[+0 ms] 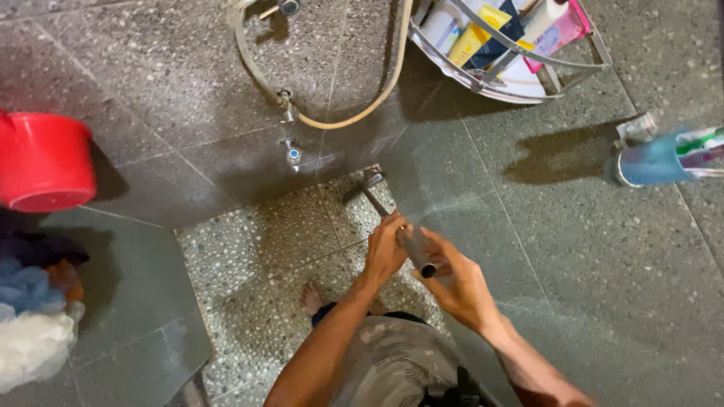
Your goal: The person sweeps the kitchen floor using a brush and then scrubs the bathroom floor with the brush.
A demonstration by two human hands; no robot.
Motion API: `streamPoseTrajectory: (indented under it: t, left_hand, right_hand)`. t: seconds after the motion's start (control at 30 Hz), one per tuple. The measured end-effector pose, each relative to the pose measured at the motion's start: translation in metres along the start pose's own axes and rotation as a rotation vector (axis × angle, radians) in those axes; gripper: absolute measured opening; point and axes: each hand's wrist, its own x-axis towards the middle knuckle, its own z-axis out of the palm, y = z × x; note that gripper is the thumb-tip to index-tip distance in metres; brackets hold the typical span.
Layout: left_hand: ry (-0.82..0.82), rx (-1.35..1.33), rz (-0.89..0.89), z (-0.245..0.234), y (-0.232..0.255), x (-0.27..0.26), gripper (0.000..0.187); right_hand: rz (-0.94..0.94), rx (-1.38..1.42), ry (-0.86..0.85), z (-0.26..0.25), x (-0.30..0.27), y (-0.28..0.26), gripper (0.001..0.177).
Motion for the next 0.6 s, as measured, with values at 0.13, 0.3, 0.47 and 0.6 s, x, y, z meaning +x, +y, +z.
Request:
streamPoseTrajectory:
  t: [0.13, 0.3, 0.47, 0.6]
  left_hand:
    - [-0.293, -0.072, -0.15, -0.027, 0.007, 0.006, 0.037]
    - [-0.719, 0.036, 0.177, -0.045, 0.024, 0.006, 0.035]
    - [-0.959, 0.053, 0.433, -0.04, 0.02, -0.002, 0.022]
    - [-0.726, -0.252, 0.218, -0.049, 0.034, -0.013, 0.028]
  right_hand:
    - [0.47, 0.498, 0.024, 0.01, -0.01, 0.079, 0.043]
    - [0.996, 1.152, -0.068, 0.076, -0.017, 0.2, 0.039]
    - [1.185, 1.416, 0.066, 0.131, -0.022, 0.25, 0.031]
    - [1.026, 1.744, 0.155, 0.144, -0.04, 0.282, 0.034]
